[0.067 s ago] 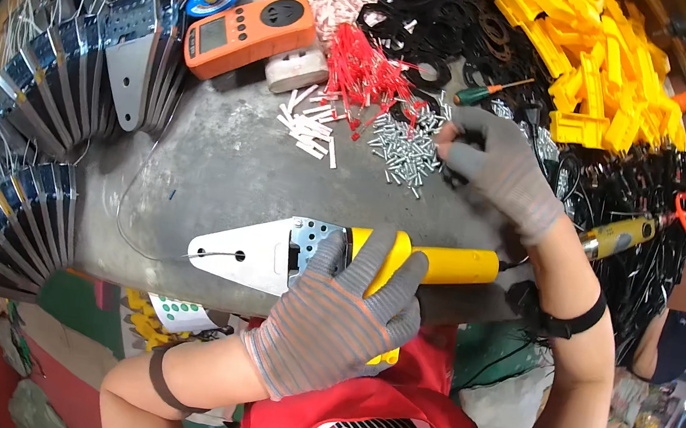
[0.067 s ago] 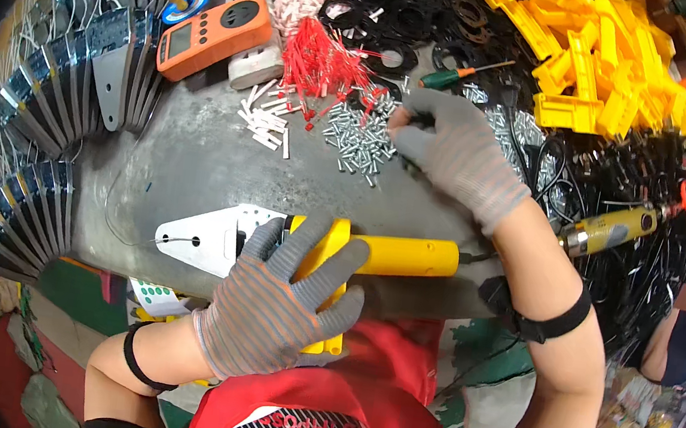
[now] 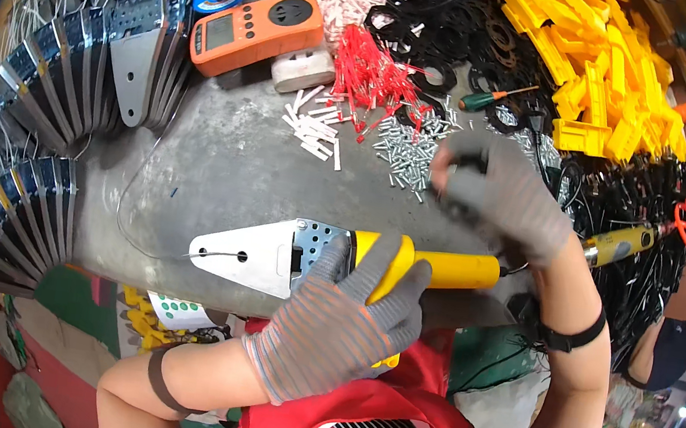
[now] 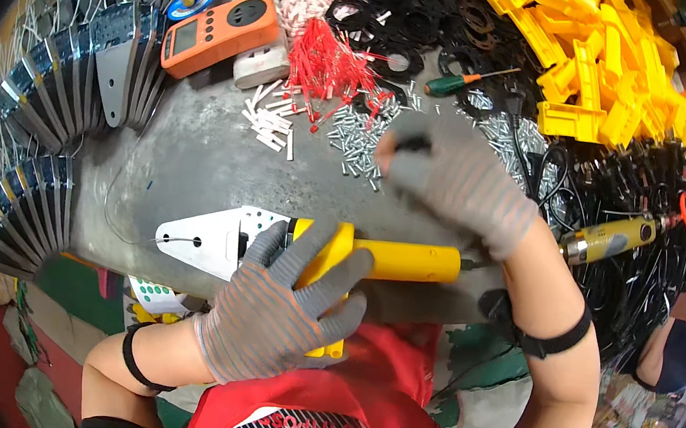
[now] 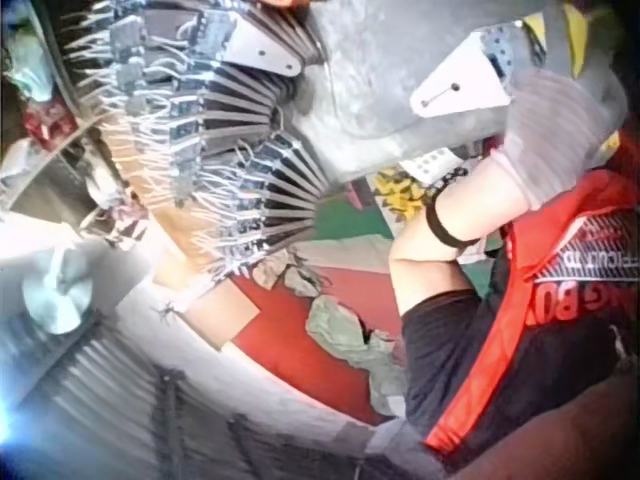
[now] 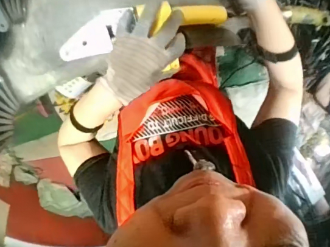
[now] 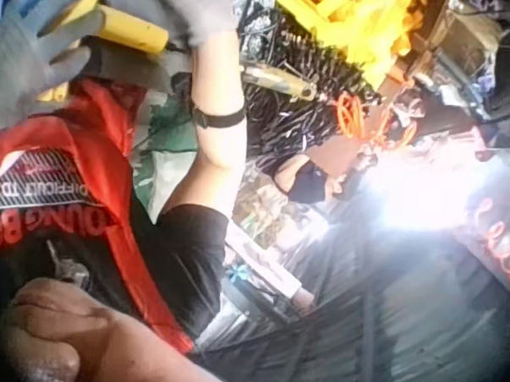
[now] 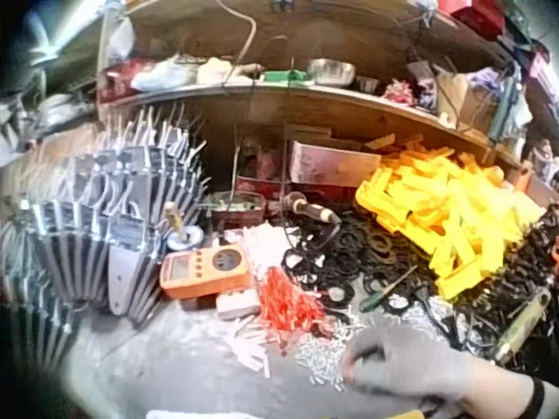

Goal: Assembling a handheld industrial tool or electronic hardware component involving filing, soldering, and screw fastening.

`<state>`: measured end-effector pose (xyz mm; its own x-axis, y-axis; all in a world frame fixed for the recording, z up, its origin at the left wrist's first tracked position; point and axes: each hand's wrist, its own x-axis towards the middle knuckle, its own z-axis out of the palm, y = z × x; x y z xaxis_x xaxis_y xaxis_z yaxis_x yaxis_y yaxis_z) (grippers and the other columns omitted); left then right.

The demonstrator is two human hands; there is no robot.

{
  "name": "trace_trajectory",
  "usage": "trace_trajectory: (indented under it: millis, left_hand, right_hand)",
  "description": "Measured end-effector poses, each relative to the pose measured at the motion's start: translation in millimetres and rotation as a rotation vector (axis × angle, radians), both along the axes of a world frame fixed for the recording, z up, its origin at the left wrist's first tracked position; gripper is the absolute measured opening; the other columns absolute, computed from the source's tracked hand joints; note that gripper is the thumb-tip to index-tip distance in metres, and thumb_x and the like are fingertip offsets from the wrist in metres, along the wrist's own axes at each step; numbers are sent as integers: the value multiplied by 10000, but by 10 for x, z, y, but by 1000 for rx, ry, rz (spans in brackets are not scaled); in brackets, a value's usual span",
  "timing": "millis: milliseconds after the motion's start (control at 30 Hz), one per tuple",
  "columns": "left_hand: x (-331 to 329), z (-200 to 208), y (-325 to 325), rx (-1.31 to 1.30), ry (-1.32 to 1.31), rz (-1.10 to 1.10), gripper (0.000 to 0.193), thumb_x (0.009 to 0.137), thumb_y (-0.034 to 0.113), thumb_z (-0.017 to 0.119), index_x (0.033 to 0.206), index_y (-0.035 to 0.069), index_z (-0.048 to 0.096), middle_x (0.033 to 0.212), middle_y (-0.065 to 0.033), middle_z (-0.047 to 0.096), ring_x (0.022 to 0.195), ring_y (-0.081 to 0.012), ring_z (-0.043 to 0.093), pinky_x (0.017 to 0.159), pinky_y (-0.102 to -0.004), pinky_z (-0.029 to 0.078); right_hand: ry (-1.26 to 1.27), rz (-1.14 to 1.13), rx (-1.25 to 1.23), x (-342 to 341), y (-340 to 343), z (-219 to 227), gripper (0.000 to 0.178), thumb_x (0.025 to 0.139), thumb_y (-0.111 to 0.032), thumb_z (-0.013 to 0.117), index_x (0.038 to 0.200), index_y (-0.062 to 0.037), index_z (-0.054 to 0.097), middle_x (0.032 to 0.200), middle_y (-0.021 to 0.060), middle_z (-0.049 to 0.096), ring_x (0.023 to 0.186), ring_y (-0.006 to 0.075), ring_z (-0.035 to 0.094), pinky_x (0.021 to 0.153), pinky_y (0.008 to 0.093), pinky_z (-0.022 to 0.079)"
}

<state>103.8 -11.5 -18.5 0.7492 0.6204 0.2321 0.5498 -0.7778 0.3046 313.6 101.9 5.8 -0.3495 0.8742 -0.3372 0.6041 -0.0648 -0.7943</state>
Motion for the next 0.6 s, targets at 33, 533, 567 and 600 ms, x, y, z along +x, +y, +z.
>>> trace_trajectory:
  millis: [33, 533, 567, 600]
  left_hand:
    - [12, -28, -19, 30, 6, -8, 391, 676, 364, 700, 996, 148, 642, 1267, -97, 546, 1222, -358, 480, 880, -578, 449]
    - [130, -21, -219, 56, 87, 71, 241, 766, 249, 602, 975, 145, 665, 1235, -84, 547, 1224, -270, 468, 827, -608, 471]
    - [127, 3, -212, 49, 98, 70, 242, 767, 249, 602, 975, 144, 666, 1226, -81, 553, 1217, -268, 474, 826, -608, 470]
    - [127, 15, -208, 41, 108, 69, 243, 768, 250, 601, 976, 143, 666, 1217, -79, 559, 1209, -266, 480, 825, -607, 470]
  right_hand:
    - [-2, 9, -6, -57, -43, 84, 218, 804, -191, 588, 918, -25, 671, 789, 184, 658, 704, 320, 664, 670, 369, 524]
    - [-125, 652, 428, -292, -133, 112, 100, 825, -116, 600, 877, -46, 650, 777, 157, 606, 802, 380, 606, 697, 438, 480]
    - [-89, 628, 424, -285, -144, 85, 102, 828, -111, 598, 881, -44, 654, 793, 161, 606, 799, 384, 606, 695, 439, 479]
    - [-52, 603, 421, -276, -152, 62, 105, 831, -106, 597, 886, -41, 658, 809, 165, 607, 796, 388, 605, 693, 440, 478]
